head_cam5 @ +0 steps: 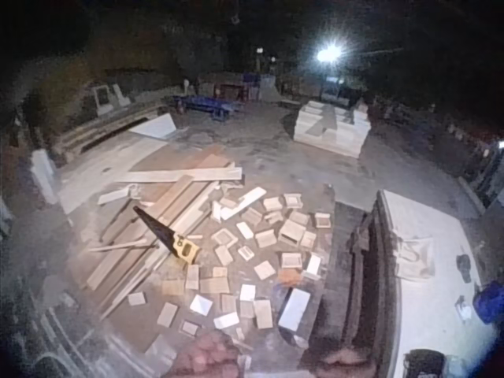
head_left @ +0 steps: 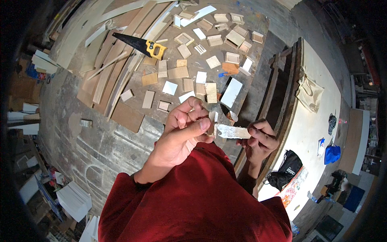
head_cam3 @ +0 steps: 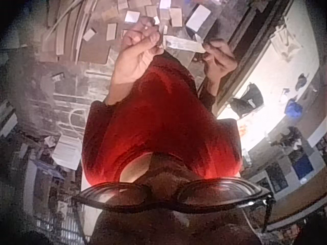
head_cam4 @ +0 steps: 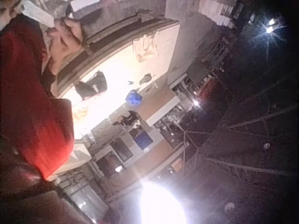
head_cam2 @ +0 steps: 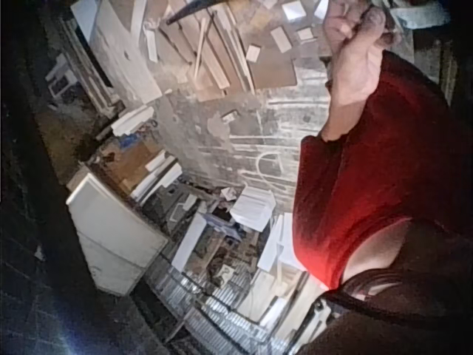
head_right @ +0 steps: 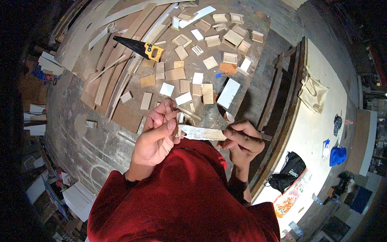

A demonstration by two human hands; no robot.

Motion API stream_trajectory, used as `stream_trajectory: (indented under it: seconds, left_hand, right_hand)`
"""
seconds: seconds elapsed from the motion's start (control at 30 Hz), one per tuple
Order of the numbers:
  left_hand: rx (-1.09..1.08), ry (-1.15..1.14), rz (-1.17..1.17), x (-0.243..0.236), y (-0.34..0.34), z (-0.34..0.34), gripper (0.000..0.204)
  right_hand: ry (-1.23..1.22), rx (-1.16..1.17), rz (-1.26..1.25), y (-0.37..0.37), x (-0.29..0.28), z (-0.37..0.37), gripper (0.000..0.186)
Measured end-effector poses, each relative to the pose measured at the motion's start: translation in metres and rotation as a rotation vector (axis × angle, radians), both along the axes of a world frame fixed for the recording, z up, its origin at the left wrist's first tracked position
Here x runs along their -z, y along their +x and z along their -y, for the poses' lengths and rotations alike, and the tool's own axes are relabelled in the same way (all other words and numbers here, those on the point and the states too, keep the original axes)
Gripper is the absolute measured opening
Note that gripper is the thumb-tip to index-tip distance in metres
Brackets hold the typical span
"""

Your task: The person assembles a small wooden structure using pieces of wood and glue, then uses a hand saw to cut a thin strip of wood on a workbench.

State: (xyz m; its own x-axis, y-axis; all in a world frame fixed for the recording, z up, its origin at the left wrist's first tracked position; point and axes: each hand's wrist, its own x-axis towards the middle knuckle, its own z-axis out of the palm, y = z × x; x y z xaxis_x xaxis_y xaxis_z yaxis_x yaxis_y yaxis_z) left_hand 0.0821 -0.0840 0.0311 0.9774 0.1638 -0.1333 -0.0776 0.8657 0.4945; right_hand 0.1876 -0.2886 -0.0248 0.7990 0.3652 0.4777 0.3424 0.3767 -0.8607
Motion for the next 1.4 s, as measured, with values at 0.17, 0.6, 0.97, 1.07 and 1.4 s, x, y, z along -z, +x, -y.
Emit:
stream_trajectory:
  seconds: [0.17, 0.6, 0.97, 1.07, 1.4]
  left_hand:
    - [0.008, -0.053, -0.007, 0.000, 0.002, 0.001, 0.025]
    - [0.040, -0.097, -0.001, 0.002, 0.005, 0.005, 0.026]
    - [0.049, -0.057, -0.013, 0.005, 0.006, 0.005, 0.029]
    - [0.034, -0.061, -0.014, 0.005, 0.004, 0.006, 0.029]
    - [0.007, -0.046, 0.016, 0.011, 0.000, 0.004, 0.028]
  right_hand:
    - [0.031, 0.016, 0.069, 0.004, 0.000, 0.001, 0.016]
    - [0.040, -0.040, 0.053, 0.008, -0.002, 0.006, 0.011]
    - [-0.012, -0.046, 0.079, 0.019, -0.006, 0.011, 0.012]
    - [-0.014, -0.022, 0.025, 0.015, -0.010, 0.007, 0.012]
    - [-0.110, -0.021, 0.122, 0.023, -0.006, 0.014, 0.035]
